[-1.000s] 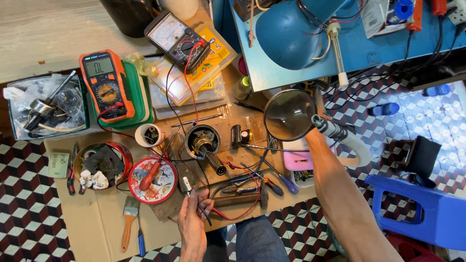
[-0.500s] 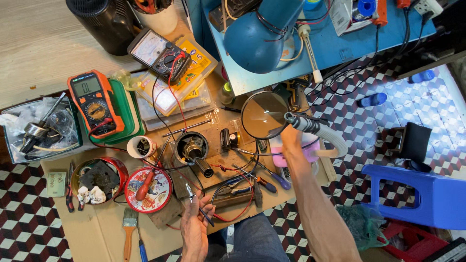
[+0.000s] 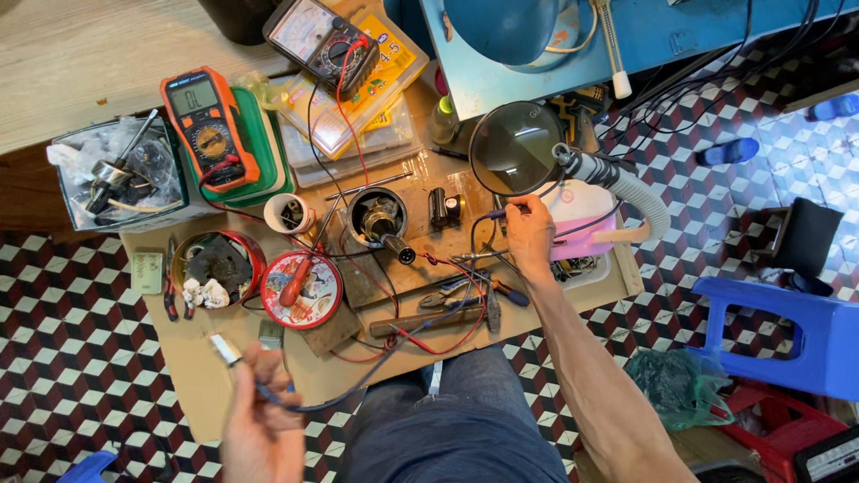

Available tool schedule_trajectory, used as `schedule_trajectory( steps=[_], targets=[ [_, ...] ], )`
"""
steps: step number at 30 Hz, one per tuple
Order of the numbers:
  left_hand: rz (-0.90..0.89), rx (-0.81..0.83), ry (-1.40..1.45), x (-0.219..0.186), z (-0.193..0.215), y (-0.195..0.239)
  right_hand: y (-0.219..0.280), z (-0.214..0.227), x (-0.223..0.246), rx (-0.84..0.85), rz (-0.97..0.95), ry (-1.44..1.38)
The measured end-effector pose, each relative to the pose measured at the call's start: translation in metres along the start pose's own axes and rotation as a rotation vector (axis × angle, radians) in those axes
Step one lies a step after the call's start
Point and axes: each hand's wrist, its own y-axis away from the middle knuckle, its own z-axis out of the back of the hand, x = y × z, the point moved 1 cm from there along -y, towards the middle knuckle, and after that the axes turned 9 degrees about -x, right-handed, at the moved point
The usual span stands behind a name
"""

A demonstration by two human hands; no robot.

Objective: The person strips and twists wires, then uses a soldering iron to solder connections on a small electronic component. They use a magnifying glass to inspect the soldered joint and continue adjusting the wires.

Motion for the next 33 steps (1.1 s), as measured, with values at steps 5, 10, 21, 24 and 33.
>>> schedule_trajectory(
  steps=[5, 10, 21, 24, 33],
  targets=[
    [-0.294, 0.211, 0.226, -0.100, 0.068, 0.001, 0.002, -0.019, -0.029, 0.143, -0.053, 0.153],
    [-0.347, 0.045, 0.190, -0.098, 0.067, -0.001, 0.016, -0.038, -0.044, 0.329, -0.329, -0.111],
    [-0.364, -0.194, 0.029, -0.070, 0.029, 0.006, 0.029, -0.068, -0.032, 0.499, -0.528, -0.430],
    [-0.364, -0.178, 0.040, -0.076, 0.019, 0.011, 0.032, -0.056, 0.002, 0.425, -0.464, -0.568],
    [-0.047, 0.146, -0.340, 0.057, -0.086, 0.028, 0.033, 0.051, 0.090, 0.270, -0.118, -0.004]
  ],
)
